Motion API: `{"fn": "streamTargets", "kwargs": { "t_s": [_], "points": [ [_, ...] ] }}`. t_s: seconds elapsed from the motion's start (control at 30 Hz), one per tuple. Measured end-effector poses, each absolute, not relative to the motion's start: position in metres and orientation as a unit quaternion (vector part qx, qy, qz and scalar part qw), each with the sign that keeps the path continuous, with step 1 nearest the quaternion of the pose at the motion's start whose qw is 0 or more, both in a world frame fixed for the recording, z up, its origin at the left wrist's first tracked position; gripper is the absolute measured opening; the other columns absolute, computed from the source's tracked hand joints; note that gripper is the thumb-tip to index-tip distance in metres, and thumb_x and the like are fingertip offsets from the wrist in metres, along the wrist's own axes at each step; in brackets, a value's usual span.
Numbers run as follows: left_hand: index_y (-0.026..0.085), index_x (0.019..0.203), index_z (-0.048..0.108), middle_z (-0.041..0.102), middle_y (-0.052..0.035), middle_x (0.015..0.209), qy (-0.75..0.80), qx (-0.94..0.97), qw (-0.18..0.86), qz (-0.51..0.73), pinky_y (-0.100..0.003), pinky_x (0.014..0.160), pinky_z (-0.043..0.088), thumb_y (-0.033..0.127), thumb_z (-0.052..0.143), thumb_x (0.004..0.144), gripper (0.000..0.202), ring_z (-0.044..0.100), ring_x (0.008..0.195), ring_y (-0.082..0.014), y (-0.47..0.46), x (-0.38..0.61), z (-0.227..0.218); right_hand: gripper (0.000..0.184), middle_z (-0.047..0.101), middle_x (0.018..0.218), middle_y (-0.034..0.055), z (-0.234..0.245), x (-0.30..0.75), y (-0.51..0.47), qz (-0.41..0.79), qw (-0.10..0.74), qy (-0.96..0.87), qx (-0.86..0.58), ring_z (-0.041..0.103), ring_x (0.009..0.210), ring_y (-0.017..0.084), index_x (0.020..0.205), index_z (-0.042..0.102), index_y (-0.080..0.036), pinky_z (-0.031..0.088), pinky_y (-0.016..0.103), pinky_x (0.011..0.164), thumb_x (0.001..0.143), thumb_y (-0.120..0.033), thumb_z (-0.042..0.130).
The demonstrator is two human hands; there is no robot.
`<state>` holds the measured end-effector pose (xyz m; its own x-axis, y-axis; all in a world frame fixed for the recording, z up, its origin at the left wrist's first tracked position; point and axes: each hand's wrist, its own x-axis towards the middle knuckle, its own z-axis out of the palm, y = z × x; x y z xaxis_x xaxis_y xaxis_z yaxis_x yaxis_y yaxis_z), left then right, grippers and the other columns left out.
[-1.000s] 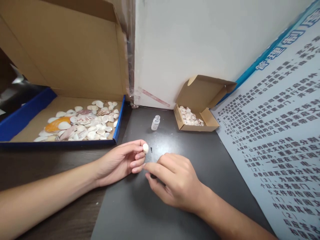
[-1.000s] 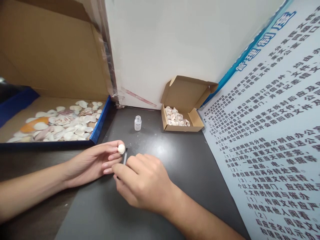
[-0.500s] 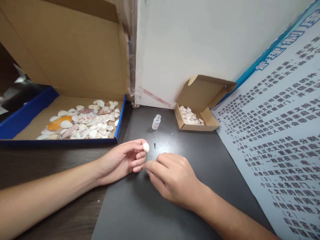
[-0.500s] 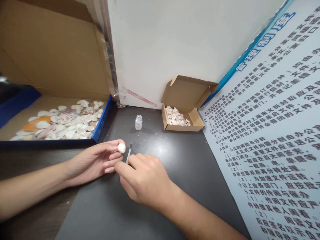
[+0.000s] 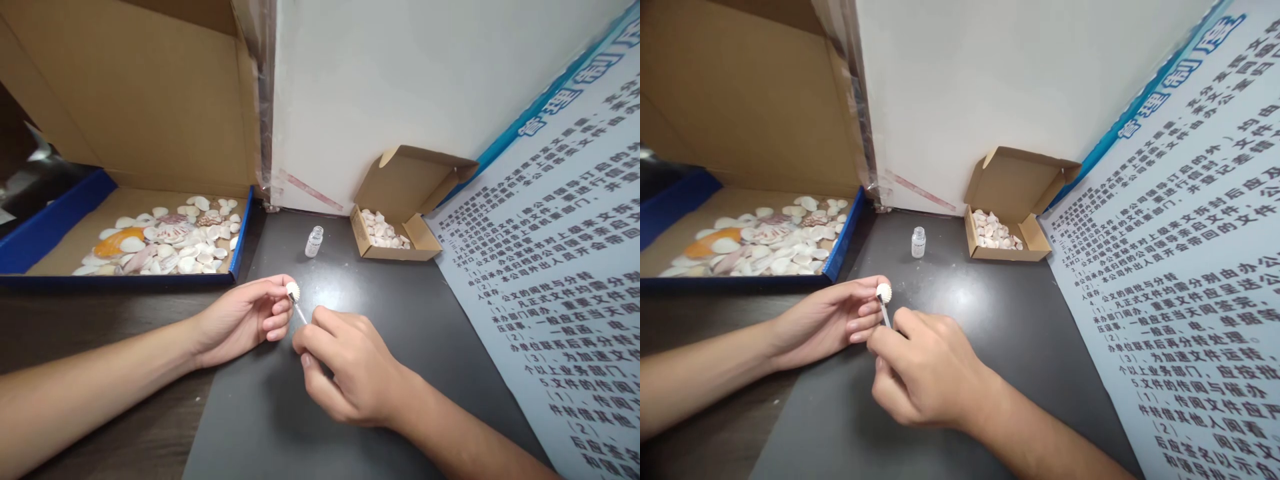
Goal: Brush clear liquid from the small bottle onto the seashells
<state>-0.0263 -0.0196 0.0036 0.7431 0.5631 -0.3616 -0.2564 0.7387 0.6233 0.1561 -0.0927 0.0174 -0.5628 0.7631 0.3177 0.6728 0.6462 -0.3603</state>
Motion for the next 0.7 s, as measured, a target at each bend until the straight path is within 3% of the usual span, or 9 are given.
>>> {"fn": "streamTargets", "kwargs": {
  "t_s": [0.7],
  "points": [
    [0.015,0.077,0.052,0.036,0.0040,0.064,0.284,0.289,0.885,0.230,-0.018,0.049,0.032,0.018,0.053,0.088,0.012,0.036,0.050,-0.0057,-0.0208,-0.0254,0.0043,0.022,0.046,0.060,-0.0001,0.0181,0.1529,-0.0936,0.052,0.277,-0.875,-0.394,0.036,0.052,0.013,0.069,0.058,-0.016,0.029,0.026,0.050,0.080,-0.016,0.040]
  ]
}}
